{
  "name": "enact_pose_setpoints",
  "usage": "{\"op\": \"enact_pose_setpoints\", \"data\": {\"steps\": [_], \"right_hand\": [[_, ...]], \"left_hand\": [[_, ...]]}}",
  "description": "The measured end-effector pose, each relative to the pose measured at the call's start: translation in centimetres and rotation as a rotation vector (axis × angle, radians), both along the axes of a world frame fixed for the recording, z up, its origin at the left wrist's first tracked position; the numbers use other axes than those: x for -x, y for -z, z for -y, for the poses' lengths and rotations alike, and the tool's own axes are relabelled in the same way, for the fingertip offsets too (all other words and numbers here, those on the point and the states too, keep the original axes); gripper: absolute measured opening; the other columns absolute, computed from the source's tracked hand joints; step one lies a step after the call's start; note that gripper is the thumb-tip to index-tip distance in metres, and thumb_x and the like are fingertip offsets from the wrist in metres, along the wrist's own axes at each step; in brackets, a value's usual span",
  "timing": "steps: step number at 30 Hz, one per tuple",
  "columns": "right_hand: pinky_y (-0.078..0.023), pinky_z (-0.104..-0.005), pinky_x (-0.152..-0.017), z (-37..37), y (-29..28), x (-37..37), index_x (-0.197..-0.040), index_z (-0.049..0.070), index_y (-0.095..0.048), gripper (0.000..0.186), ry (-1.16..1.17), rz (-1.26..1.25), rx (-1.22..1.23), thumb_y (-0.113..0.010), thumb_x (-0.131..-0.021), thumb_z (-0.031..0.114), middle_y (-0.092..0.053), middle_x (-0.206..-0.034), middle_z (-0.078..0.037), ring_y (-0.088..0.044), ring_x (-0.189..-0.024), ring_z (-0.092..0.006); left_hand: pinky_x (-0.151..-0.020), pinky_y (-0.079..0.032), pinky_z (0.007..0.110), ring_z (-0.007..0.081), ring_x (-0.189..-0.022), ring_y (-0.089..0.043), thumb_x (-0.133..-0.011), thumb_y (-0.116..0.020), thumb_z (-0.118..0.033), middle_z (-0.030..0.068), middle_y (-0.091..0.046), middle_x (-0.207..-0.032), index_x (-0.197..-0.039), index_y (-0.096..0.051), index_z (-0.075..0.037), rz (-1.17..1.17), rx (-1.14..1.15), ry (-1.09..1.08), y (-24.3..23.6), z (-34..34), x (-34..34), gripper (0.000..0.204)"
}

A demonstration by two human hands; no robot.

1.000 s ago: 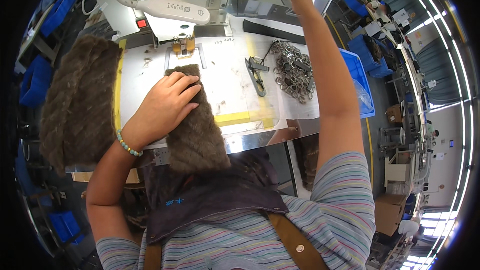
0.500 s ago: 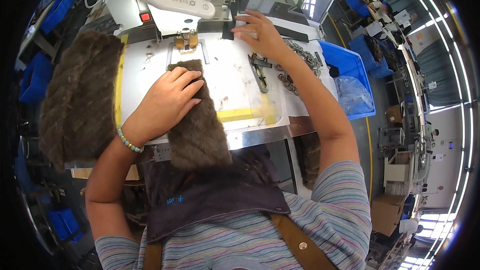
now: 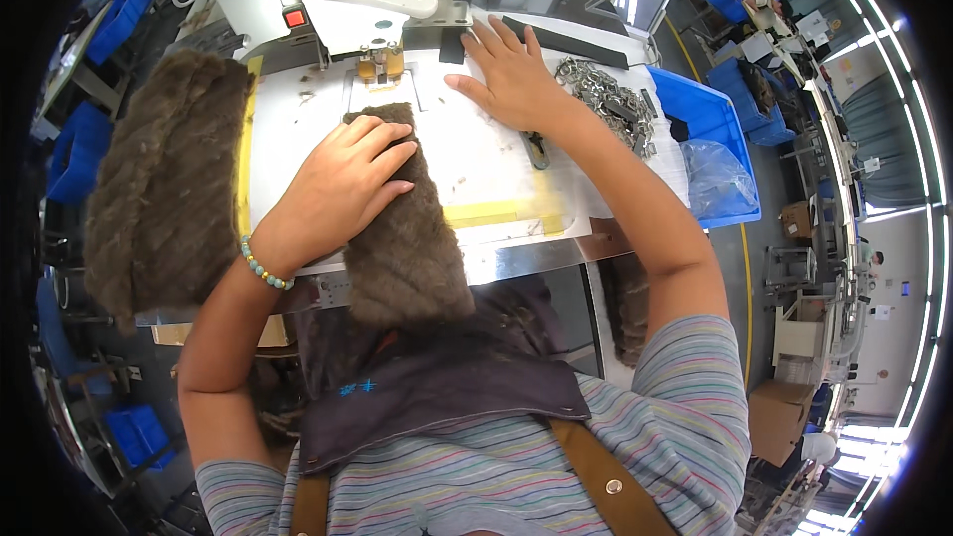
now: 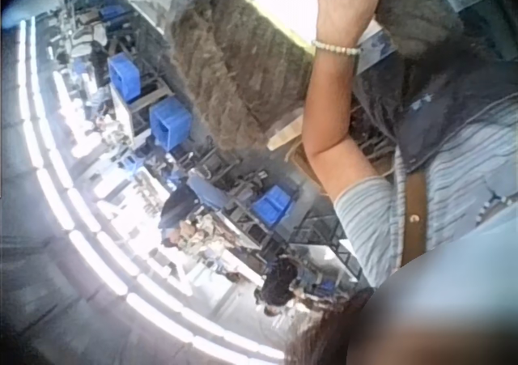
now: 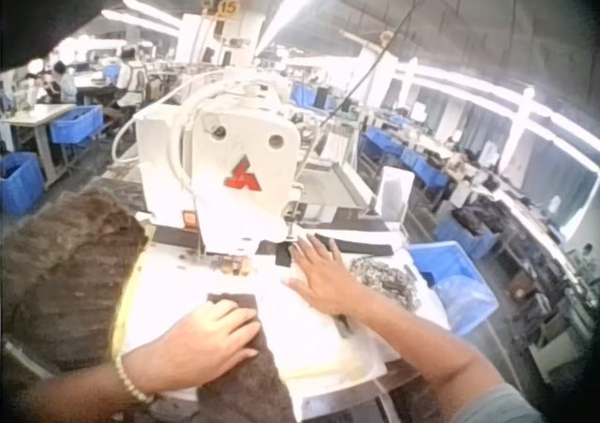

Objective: Attaching metal rings and hardware to strips of faux fur using a machine and tools.

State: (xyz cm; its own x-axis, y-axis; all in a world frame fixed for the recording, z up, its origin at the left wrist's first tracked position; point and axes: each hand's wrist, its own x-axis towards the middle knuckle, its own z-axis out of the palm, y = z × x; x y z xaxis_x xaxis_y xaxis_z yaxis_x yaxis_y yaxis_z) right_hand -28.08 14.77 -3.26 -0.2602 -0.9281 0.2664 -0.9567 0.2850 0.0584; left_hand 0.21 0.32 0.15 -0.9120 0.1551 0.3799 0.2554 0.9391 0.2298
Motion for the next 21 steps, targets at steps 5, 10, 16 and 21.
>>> {"op": "enact_pose_setpoints", "data": {"steps": [5,10,16,21], "right_hand": [[-0.015,-0.0656,-0.128,1.8,-0.8,-1.1,-0.16,0.007,-0.047,0.077,-0.067,0.132,-0.043,-0.039,-0.109,0.065,-0.041,-0.165,-0.024,-0.027,-0.159,-0.0433],[-0.013,-0.0669,-0.128,3.7,-0.5,-2.5,-0.16,0.008,-0.047,0.067,-0.057,0.188,-0.037,-0.037,-0.113,0.055,-0.04,-0.165,-0.021,-0.028,-0.159,-0.0397],[-0.017,-0.0687,-0.125,5.2,-0.3,-3.6,-0.154,0.008,-0.052,0.053,-0.126,0.243,0.011,-0.038,-0.114,0.04,-0.043,-0.16,-0.021,-0.031,-0.155,-0.0392],[-0.021,-0.0663,-0.125,4.4,0.2,-2.7,-0.152,0.011,-0.054,0.046,-0.184,0.185,0.011,-0.043,-0.111,0.031,-0.044,-0.159,-0.021,-0.035,-0.152,-0.0395]], "left_hand": [[-0.104,-0.049,0.043,0.0331,-0.122,-0.061,-0.095,-0.075,-0.024,0.0145,-0.067,-0.128,-0.123,-0.069,0.002,-0.101,-0.026,-0.124,0.0,0.3,0.1,0.039],[-0.106,-0.048,0.045,0.0365,-0.126,-0.059,-0.098,-0.073,-0.028,0.0184,-0.066,-0.13,-0.125,-0.068,0.003,-0.139,-0.019,-0.327,1.1,1.6,0.9,0.042],[-0.112,-0.042,0.05,0.04,-0.135,-0.052,-0.101,-0.069,-0.032,0.0203,-0.06,-0.143,-0.135,-0.065,0.0,-0.14,0.013,-0.418,2.9,2.6,1.3,0.047],[-0.116,-0.039,0.054,0.0429,-0.144,-0.045,-0.103,-0.065,-0.043,0.0208,-0.058,-0.148,-0.139,-0.065,0.001,-0.116,-0.019,-0.446,3.5,3.0,1.9,0.056]]}}
